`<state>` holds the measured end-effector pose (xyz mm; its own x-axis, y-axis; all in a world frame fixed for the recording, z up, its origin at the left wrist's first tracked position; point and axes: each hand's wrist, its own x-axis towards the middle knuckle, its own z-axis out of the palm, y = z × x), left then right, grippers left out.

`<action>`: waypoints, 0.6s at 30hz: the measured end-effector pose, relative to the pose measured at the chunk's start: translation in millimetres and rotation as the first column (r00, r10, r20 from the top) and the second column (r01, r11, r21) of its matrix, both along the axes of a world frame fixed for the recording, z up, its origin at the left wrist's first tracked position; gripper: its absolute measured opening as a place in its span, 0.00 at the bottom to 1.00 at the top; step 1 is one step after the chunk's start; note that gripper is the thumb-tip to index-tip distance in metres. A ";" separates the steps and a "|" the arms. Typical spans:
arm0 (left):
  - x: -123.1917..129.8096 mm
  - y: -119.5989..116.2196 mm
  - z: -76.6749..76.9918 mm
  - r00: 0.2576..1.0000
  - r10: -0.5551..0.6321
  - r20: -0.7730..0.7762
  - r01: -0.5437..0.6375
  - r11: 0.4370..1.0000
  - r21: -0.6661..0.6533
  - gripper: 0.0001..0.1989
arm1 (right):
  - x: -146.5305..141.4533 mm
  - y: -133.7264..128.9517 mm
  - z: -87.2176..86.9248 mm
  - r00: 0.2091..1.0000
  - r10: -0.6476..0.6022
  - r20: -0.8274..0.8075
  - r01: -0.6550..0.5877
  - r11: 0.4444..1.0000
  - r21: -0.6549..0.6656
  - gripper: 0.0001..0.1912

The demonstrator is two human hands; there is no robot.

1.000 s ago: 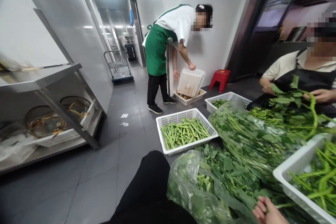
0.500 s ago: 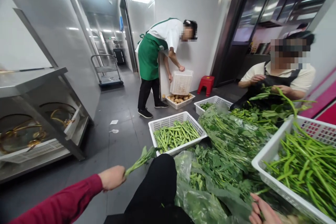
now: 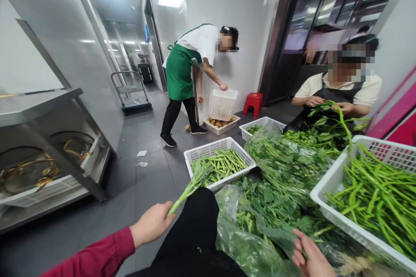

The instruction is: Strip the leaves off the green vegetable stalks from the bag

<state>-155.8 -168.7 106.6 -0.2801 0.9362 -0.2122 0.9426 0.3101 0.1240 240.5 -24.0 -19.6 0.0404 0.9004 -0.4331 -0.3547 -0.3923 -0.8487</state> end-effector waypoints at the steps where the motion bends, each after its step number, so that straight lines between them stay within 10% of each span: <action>1: 7.3 2.7 -0.3 1.000 -0.010 0.016 0.010 1.000 0.021 0.10 | -12.7 1.4 5.5 0.999 0.039 -0.016 -0.038 0.999 0.024 0.25; 10: 83.1 52.1 -23.3 0.966 -0.238 0.104 0.223 0.966 0.131 0.11 | -113.6 1.7 82.1 0.932 0.361 -0.027 -0.351 0.921 0.166 0.20; 18: 103.5 50.3 -46.8 0.920 -0.277 0.276 0.255 0.960 0.115 0.13 | -129.8 -6.6 67.1 0.984 0.114 -0.133 -0.104 0.991 0.084 0.25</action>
